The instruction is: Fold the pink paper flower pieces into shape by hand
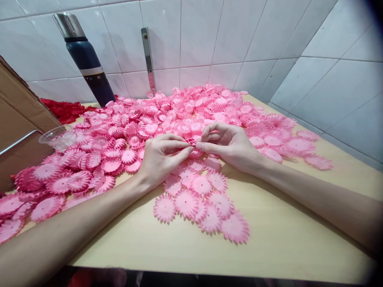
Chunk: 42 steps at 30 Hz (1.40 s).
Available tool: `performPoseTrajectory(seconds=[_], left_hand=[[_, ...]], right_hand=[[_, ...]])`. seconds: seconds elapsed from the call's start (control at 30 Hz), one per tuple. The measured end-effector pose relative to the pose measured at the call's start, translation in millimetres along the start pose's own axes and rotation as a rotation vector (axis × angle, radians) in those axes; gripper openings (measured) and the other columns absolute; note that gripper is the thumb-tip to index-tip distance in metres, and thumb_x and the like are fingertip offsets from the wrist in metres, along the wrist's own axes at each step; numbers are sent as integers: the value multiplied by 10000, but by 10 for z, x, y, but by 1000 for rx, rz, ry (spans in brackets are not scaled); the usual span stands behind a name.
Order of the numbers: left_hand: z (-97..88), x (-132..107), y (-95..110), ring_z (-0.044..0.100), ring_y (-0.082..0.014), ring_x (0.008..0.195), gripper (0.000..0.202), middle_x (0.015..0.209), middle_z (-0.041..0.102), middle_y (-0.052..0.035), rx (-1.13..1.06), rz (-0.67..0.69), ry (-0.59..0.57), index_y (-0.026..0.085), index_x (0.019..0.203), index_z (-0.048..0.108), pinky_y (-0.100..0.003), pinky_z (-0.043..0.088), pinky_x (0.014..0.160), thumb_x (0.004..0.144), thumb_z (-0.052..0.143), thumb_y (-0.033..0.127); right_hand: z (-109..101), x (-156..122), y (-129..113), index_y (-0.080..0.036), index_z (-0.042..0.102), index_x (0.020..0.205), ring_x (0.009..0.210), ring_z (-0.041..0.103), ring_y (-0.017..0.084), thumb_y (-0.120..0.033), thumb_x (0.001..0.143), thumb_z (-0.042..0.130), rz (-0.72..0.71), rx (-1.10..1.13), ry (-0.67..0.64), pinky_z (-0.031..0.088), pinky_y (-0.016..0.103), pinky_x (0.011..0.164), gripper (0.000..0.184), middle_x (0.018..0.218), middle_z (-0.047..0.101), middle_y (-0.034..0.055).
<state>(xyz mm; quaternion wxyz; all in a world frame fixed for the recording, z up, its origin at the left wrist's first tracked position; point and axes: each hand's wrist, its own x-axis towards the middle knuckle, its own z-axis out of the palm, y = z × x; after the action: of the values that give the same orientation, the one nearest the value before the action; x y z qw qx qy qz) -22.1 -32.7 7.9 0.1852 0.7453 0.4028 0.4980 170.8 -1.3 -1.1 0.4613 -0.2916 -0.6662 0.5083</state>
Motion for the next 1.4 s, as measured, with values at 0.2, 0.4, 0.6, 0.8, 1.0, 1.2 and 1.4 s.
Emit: performPoseTrajectory(seconds=[0.2,0.4,0.6,0.8,1.0,1.2,1.4], left_hand=[[3,-4,-5,679,-155,710,66,801,741,-69,29,32,5,183,784,780,-255,561,628,747,727,196],[7,-1,11,667,-143,669,58,776,737,-63,50,77,9,177,760,776,-245,536,602,751,724,201],[2,2,34,660,-140,646,123,737,730,-59,56,26,17,182,701,772,-239,522,580,783,690,224],[-5,0,30,657,-140,646,116,728,726,-53,41,20,25,187,690,769,-228,519,558,770,691,218],[-6,0,25,650,-130,640,116,723,718,-55,30,0,15,167,682,767,-217,509,558,766,693,196],[-10,-2,27,650,-133,649,116,724,713,-52,22,3,16,172,673,758,-217,516,557,766,692,194],[-10,2,24,652,-140,665,94,738,708,-49,-28,-31,56,155,667,725,-233,549,593,749,697,191]], right_hand=[[1,1,-4,-190,608,809,668,638,130,-297,655,832,11,0,2,546,281,642,293,719,652,-15],[1,-5,-5,-190,602,778,694,661,143,-298,632,844,7,19,23,563,304,682,302,729,670,-10],[7,-14,-8,-195,605,778,755,682,159,-274,657,829,5,33,-21,571,318,724,266,777,691,5],[20,-12,-33,-194,610,792,729,672,152,-284,688,810,18,10,-45,559,312,696,243,747,682,-2],[22,-17,-23,-195,608,787,743,678,155,-271,681,814,17,10,-32,566,315,713,244,758,681,0],[36,-12,-29,-197,592,769,736,672,162,-310,657,825,35,-4,-16,574,325,704,282,765,679,10],[19,-2,-14,-193,593,753,694,638,139,-282,675,807,16,1,-10,552,296,655,244,756,660,6]])
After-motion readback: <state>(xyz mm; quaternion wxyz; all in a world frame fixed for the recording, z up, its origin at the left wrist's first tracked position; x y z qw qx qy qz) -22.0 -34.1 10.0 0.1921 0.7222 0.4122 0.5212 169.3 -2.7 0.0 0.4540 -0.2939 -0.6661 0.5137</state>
